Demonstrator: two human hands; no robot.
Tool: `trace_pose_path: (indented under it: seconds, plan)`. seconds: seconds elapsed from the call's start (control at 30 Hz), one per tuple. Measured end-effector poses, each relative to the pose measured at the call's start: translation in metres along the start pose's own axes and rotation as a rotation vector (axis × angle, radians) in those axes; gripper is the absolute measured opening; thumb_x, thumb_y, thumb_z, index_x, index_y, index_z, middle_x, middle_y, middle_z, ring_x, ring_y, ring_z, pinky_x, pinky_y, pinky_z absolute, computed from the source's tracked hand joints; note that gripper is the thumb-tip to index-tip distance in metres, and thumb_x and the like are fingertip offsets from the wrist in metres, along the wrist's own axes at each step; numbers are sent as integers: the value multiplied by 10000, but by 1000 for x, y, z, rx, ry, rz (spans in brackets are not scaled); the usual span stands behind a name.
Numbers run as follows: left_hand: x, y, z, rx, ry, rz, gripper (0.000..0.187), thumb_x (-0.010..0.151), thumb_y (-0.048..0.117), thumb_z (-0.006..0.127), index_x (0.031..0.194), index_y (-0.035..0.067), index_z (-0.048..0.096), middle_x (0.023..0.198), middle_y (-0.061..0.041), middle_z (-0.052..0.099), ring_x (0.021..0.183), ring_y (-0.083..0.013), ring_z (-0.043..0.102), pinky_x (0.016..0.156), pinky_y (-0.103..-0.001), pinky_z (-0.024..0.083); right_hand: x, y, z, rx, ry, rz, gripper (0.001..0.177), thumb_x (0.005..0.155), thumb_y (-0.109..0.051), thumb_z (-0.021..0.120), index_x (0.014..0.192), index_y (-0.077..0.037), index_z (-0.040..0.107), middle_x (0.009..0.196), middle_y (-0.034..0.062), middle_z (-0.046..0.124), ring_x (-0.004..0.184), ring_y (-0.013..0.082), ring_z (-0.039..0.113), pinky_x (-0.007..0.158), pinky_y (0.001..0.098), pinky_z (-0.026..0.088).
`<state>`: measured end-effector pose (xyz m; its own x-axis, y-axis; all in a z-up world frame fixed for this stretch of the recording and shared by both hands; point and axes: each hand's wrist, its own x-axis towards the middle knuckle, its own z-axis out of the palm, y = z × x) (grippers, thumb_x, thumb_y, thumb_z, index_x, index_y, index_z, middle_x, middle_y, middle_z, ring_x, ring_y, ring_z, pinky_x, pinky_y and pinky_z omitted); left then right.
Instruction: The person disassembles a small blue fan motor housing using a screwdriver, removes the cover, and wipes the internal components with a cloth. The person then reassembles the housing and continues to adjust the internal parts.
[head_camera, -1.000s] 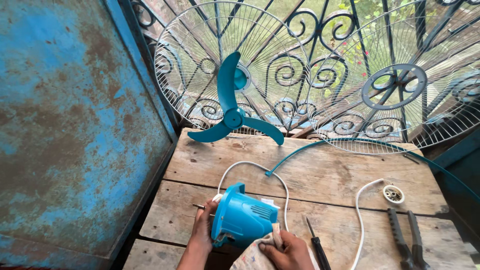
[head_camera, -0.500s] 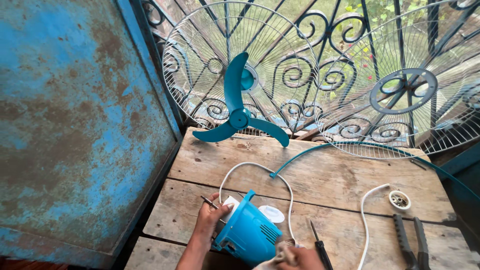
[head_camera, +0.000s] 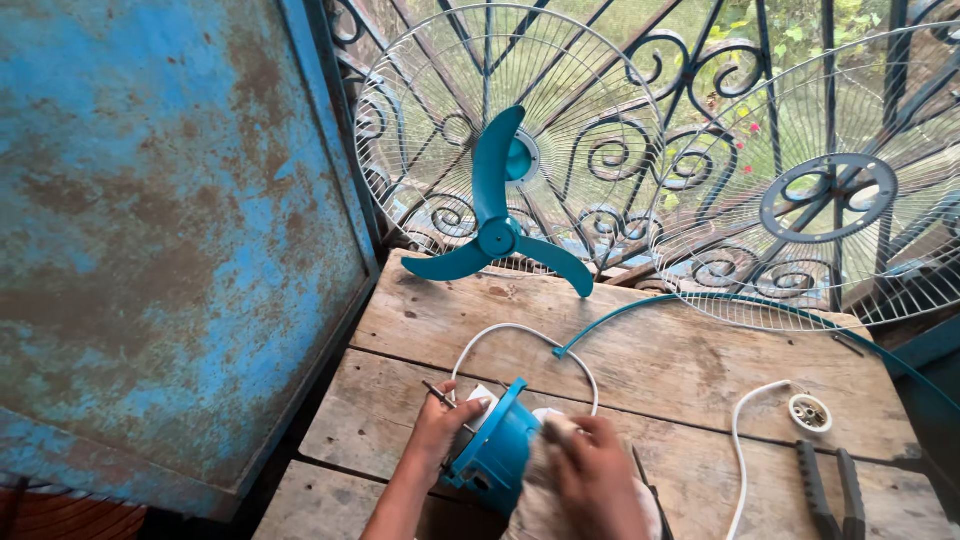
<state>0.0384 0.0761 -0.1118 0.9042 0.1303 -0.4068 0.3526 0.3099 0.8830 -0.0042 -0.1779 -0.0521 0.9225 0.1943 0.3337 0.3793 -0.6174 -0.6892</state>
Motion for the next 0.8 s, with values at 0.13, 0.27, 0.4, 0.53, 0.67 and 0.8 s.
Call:
trace_pose_path:
  seconds: [0.13, 0.27, 0.4, 0.53, 0.67, 0.8]
  plan:
    - [4, -10, 1, -102, -8, 58, 913, 707, 246, 848, 1434, -19, 362, 1047, -158, 716, 883, -197, 726, 776, -297, 592, 0, -44, 44, -351, 91, -250, 380, 763, -281, 742, 1084, -78, 735, 1213, 158, 627, 1058, 389, 615, 863, 506, 471]
    - [-1, -12, 0, -117, -8, 71, 918, 697, 243, 861, 1432, -16, 375, 1040, -143, 703, 871, -179, 716, 778, -287, 588, -22, -44, 52, -464, 141, -360, 353, 752, -279, 742, 1086, -163, 747, 1221, 122, 617, 1076, 350, 596, 876, 494, 460]
    - [1, -10, 2, -108, -12, 44, 920, 689, 265, 852, 1416, -44, 381, 1038, -150, 718, 858, -191, 722, 765, -317, 594, -52, -28, 64, -573, 179, -545, 380, 699, -299, 742, 1073, -243, 778, 1145, 45, 649, 994, 278, 626, 835, 476, 492]
    - [-4, -8, -3, -70, -12, 79, 968, 682, 274, 881, 1433, -38, 356, 1057, -156, 715, 895, -196, 711, 795, -315, 587, -53, -10, 69, -511, 193, -592, 246, 713, -337, 763, 940, -242, 762, 1060, -30, 700, 923, 212, 683, 775, 457, 530]
    - [-9, -3, -4, -75, -29, 48, 992, 674, 284, 886, 1453, -14, 348, 1077, -158, 710, 921, -193, 712, 812, -304, 592, -52, 26, 52, -225, 210, -283, 299, 772, -189, 721, 1037, -238, 851, 938, 40, 695, 810, 212, 695, 721, 403, 564]
    - [-11, 4, -2, -52, -23, -58, 1015, 672, 299, 862, 1476, 24, 307, 1091, -153, 702, 935, -208, 726, 799, -331, 611, -47, 127, 21, 297, 58, 76, 302, 797, -22, 561, 993, -46, 790, 971, 142, 725, 870, 230, 750, 765, 377, 598]
